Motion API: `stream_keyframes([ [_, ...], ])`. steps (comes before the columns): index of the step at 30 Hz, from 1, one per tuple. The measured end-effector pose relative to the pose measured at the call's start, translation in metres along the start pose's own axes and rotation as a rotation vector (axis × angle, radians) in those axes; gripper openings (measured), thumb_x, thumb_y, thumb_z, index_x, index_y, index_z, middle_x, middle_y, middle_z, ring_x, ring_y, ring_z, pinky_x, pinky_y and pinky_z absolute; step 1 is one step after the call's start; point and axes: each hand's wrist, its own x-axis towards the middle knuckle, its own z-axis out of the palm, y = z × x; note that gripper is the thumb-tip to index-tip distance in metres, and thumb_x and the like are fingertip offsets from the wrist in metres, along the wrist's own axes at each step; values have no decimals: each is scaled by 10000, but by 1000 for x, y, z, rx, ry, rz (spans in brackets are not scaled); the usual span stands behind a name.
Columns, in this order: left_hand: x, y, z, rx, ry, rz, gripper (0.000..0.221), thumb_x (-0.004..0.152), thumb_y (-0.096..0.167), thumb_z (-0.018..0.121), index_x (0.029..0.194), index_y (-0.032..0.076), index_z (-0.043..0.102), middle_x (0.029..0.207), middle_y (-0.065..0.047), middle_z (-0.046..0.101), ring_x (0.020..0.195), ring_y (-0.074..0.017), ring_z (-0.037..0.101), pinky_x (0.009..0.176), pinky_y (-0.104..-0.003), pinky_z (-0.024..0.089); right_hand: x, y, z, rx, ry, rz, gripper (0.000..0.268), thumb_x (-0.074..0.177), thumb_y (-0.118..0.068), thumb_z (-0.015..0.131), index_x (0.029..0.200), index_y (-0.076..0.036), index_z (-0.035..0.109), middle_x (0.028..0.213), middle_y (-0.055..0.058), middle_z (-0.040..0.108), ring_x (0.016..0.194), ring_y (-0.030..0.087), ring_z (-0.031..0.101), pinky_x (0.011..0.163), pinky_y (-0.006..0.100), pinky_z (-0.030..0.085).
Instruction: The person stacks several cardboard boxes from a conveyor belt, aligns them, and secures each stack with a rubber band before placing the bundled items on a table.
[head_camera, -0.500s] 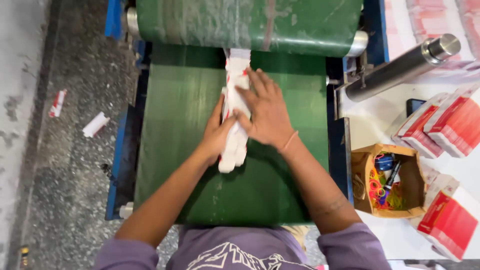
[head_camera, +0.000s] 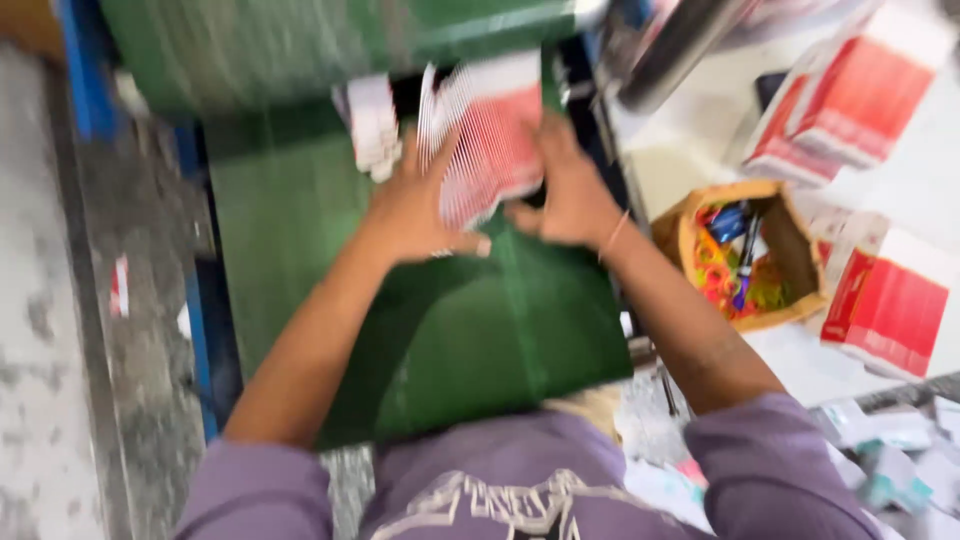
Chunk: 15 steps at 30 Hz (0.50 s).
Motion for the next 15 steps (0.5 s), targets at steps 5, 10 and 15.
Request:
stream_keyframes([
  [5, 18, -8, 14, -8, 44, 28, 1406, 484, 521, 983, 1593, 119, 218, 1605, -333, 186, 1460, -497, 317, 1134, -513, 380, 13, 12, 1, -84, 15, -18, 1113, 672, -576, 886, 1533, -41, 425, 1536, 340, 381, 1397, 514, 438, 1167, 519, 401],
  [10, 16, -27, 39, -74, 79, 100, 1339, 655, 532, 947, 1637, 62, 168, 1648, -365, 154, 1488, -505, 315, 1167, -490, 395, 12, 17, 33, -103, 19, -79, 1152, 679, -662, 876, 1542, -48, 422, 1544, 336, 418, 1391, 501, 479, 1187, 514, 407],
  [15, 27, -30, 44, -106, -11, 9, 1379, 684, 590, 914, 1627, 15, 89, 1651, -364, 117, 1479, -496, 296, 1146, -514, 412, 22, 18, 30, -143, -26, -14, 1127, 725, -649, 876, 1570, -47, 439, 1562, 304, 490, 1376, 444, 531, 1190, 471, 445],
])
